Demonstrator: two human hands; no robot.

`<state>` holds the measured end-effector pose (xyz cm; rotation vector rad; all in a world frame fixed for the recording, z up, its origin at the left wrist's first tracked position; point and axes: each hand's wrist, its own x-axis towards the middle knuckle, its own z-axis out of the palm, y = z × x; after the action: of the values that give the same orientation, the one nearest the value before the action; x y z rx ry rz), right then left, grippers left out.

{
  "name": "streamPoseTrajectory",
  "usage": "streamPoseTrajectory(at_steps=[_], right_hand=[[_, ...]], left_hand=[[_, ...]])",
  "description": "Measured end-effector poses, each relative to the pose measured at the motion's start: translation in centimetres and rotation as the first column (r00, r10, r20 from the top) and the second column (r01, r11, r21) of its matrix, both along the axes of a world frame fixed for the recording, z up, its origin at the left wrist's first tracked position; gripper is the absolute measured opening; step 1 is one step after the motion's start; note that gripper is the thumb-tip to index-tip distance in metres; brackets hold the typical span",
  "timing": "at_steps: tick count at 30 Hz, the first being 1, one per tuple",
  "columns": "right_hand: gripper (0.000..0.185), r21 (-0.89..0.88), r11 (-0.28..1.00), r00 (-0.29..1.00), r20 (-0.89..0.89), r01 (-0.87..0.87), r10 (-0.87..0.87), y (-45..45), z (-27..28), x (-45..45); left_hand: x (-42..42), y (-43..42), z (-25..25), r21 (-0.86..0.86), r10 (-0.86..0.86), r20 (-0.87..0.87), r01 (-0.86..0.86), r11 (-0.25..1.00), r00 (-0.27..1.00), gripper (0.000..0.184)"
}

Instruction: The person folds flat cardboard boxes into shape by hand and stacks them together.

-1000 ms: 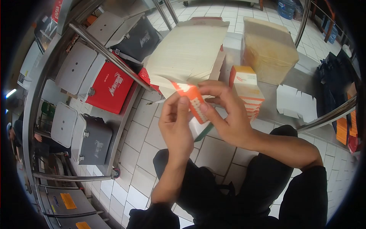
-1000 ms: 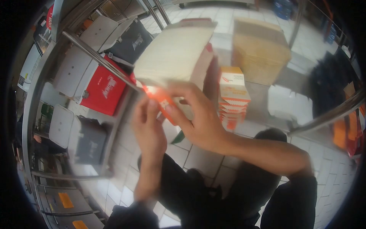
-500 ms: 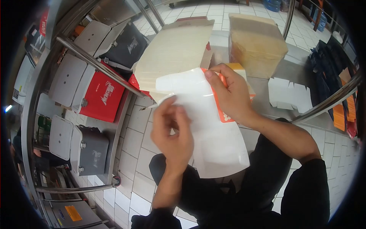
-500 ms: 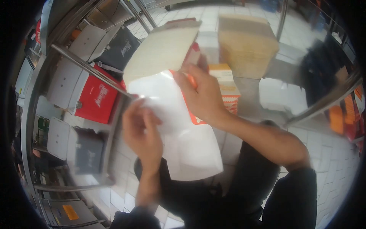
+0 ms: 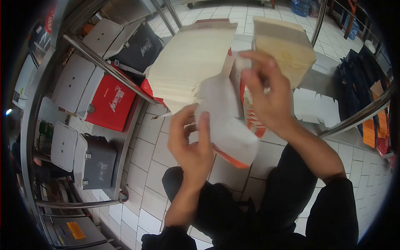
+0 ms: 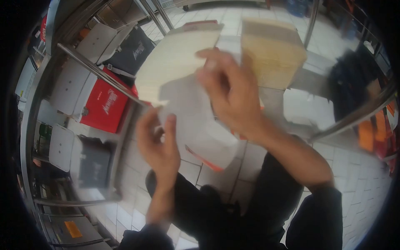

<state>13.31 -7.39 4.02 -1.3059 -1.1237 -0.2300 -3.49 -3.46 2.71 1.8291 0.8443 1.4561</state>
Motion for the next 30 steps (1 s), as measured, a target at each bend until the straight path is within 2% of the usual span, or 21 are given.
streamPoseTrajectory(at_steps=[1,3,5,6,7,9,10,12,13,15,17,18,20,21,22,24,28,30], right_hand=[[0.016,-0.130,0.958,0.963,-0.122,-0.254,0.239,-1.3,0.7,-1.2],[0.015,-0.231,0.830,0.852,-0.275,-0.507,0.444,-1.4,0.6,-2.2],[0.020,-0.050,0.769,0.716,-0.405,-0.638,0.568,-0.4,-0.7,-2.6],[0.018,-0.020,0.734,0.653,-0.473,-0.679,0.591,-0.1,-0.6,-2.2],[0.018,-0.023,0.728,0.650,-0.471,-0.685,0.597,-0.1,-0.6,-2.3],[0.017,0.079,0.725,0.550,-0.598,-0.684,0.583,0.0,-0.8,-2.6],[0.017,0.075,0.718,0.544,-0.599,-0.692,0.587,0.1,-1.0,-2.7],[0.018,0.139,0.704,0.393,-0.747,-0.697,0.537,0.3,-1.2,-2.7],[0.018,0.137,0.703,0.393,-0.748,-0.698,0.535,0.2,-1.2,-2.8],[0.020,0.001,0.708,0.550,-0.629,-0.706,0.549,-0.3,-1.4,-3.4],[0.015,0.040,0.744,0.580,-0.599,-0.667,0.552,-0.1,-1.6,-4.6],[0.010,0.081,0.780,0.612,-0.572,-0.620,0.546,0.0,-1.7,-5.0],[0.009,0.039,0.748,0.579,-0.606,-0.663,0.545,-0.2,-1.8,-4.5],[0.008,-0.001,0.715,0.551,-0.638,-0.699,0.538,-0.3,-1.8,-4.2],[0.008,-0.003,0.714,0.552,-0.637,-0.700,0.538,-0.2,-1.9,-4.2],[0.008,0.019,0.662,0.475,-0.681,-0.749,0.557,-0.2,-2.1,-4.1],[0.008,0.058,0.660,0.483,-0.633,-0.749,0.605,0.0,-1.6,-3.8],[0.009,-0.062,0.666,0.555,-0.614,-0.743,0.562,-0.2,-1.7,-3.6]], left_hand=[[0.1,0.0,-0.2,0.001,0.005,0.007,-0.005,1.000,1.000,0.016],[-0.1,0.0,-1.4,0.106,-0.127,-0.017,0.128,0.986,0.992,0.016],[-0.1,-0.2,-1.6,0.068,-0.159,0.046,0.156,0.985,0.986,0.013],[-0.3,-0.4,-0.9,-0.099,-0.171,0.142,0.186,0.978,0.975,0.012],[-0.4,-0.4,-0.5,-0.255,-0.162,0.242,0.224,0.941,0.957,0.011],[-0.4,-0.1,-0.7,-0.288,-0.079,0.213,0.140,0.947,0.974,0.014],[-0.4,0.0,-0.7,-0.363,-0.086,0.283,0.190,0.912,0.955,0.013],[-0.3,0.2,-1.2,-0.434,-0.085,0.353,0.244,0.867,0.932,0.013],[-0.3,0.3,-1.7,-0.416,-0.101,0.404,0.281,0.865,0.909,0.010],[0.0,0.3,-1.7,-0.395,-0.114,0.456,0.315,0.863,0.883,0.008],[0.1,0.1,-0.9,-0.242,-0.155,0.348,0.248,0.938,0.925,0.009],[0.0,0.3,-1.0,-0.243,-0.149,0.346,0.242,0.939,0.926,0.009],[-0.1,0.6,-1.5,-0.129,-0.213,0.332,0.267,0.955,0.919,0.010],[-0.2,0.6,-1.4,-0.129,-0.210,0.333,0.265,0.955,0.919,0.010],[-0.3,0.6,-1.3,-0.150,-0.222,0.338,0.286,0.947,0.914,0.010],[-0.4,0.5,-1.2,-0.169,-0.234,0.345,0.306,0.937,0.909,0.010],[-0.6,0.3,-0.9,-0.152,-0.210,0.335,0.272,0.950,0.919,0.012],[-0.5,0.3,-1.0,-0.170,-0.200,0.330,0.267,0.949,0.923,0.012]])
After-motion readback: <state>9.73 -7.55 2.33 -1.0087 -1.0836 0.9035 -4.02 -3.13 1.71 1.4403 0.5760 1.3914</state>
